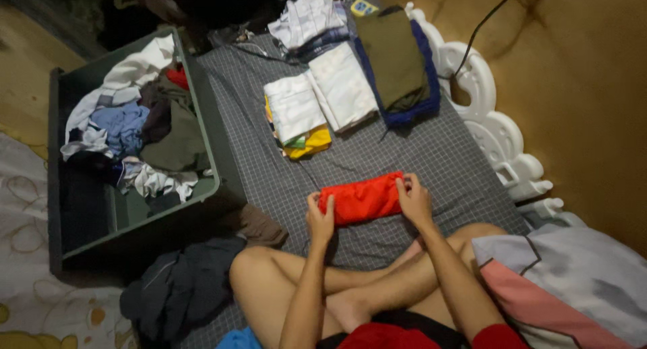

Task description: The person folds a yellow shirt, a pair of patterned shorts, a white t-shirt, and a red sports jersey by hand on a bed before placing them into a drawer.

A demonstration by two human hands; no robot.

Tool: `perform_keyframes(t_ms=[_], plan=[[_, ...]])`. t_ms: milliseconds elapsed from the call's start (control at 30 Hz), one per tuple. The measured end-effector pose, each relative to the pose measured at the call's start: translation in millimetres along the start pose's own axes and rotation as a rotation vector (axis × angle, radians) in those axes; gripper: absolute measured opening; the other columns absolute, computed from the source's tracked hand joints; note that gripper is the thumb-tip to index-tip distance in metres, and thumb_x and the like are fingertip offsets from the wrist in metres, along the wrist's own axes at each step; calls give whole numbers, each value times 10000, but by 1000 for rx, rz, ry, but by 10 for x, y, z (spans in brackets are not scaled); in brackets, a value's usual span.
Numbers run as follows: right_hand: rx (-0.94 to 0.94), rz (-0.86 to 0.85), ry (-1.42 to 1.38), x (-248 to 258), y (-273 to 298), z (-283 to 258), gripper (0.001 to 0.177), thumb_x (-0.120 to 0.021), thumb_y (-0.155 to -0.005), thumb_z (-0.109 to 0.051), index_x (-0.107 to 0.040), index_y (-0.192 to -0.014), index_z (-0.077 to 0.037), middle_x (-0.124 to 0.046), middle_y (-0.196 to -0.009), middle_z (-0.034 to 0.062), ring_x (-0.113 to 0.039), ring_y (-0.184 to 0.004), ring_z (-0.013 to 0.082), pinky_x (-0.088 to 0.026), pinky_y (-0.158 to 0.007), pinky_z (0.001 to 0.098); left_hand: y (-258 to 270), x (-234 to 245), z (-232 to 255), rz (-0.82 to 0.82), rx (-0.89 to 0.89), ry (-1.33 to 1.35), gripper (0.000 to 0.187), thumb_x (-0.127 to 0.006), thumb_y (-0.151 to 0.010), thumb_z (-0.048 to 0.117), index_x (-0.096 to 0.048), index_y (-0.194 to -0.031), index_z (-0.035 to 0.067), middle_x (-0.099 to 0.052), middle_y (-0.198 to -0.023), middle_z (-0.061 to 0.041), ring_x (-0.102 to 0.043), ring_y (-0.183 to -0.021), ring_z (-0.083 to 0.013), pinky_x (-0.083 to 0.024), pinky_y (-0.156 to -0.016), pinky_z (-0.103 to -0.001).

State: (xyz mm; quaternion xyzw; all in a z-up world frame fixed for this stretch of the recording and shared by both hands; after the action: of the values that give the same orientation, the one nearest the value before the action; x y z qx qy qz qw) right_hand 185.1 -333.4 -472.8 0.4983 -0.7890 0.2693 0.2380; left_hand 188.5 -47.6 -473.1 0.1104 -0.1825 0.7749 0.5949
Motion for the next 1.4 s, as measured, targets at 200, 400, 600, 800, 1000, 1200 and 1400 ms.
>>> perform_keyframes(t_ms=[200,400,600,800,1000,1200,1400], plan=[[-4,-35,96,60,56,-45,374,-622,-976,-419,-629,-1177,-104,-758,-1005,183,-721,-886,424,-553,-711,516,36,-13,-34,-43,83,9,469,-655,-963,323,-538,-1321,42,-708,-1147,-288,-695,-1074,-453,-543,-898,-478],[-9,-9,212,26,97,57,302,-565,-1033,-407,-622,-1109,-121,-751,-883,165,-705,-820,434,-530,-704,553,94,-59,-112,-4,52,-128,341,-574,-1034,261,-566,-1298,44,-702,-1125,-305,-674,-1054,-488,-537,-883,-500],[-96,-81,359,38,110,-60,326,-575,-1067,-412,-606,-1153,-100,-732,-959,200,-699,-878,441,-533,-762,558,104,-86,-175,11,-34,-428,409,-540,-1059,369,-599,-1224,0,-696,-1157,-262,-668,-1074,-442,-527,-931,-490],[459,-81,307,197,75,-674,638,-765,-817,-436,-580,-1323,-95,-606,-1338,162,-557,-1245,350,-479,-1028,522,157,-14,29,-68,57,-418,749,-672,-903,573,-549,-1299,-51,-669,-1150,-306,-650,-1052,-478,-517,-896,-527],[464,-734,402,-351,-329,-808,851,-883,-660,-595,-626,-1325,-131,-629,-1357,148,-593,-1240,342,-475,-1035,472,-77,18,-190,-224,250,-91,511,-812,-788,467,-775,-1000,4,-776,-896,-192,-750,-801,-325,-570,-736,-441],[-48,-1302,52,-826,-345,-382,760,-857,-709,-549,-717,-1302,-96,-699,-1304,121,-681,-1160,248,-544,-1002,364,-309,-44,-494,-219,416,568,232,-853,-848,186,-742,-918,-5,-709,-829,-40,-640,-710,-129,-532,-666,-306],[-433,-1366,-846,-757,-58,-157,768,-828,-784,-191,-481,-1452,-42,-643,-1364,128,-633,-1231,232,-517,-1067,386,-501,-167,-541,-188,393,873,275,-788,-883,120,-682,-1116,20,-711,-1047,-64,-669,-933,-153,-558,-875,-313]])
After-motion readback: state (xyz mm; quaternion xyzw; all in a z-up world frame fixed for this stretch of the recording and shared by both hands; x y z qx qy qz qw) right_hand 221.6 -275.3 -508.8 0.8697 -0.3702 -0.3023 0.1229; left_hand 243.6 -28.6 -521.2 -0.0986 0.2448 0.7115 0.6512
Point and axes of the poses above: each hand's wrist, its own y-axis away from the middle knuckle, its own x-axis out of the back of the hand, z = x × y, the point moved 2 cm from there along -y, towards the middle knuckle
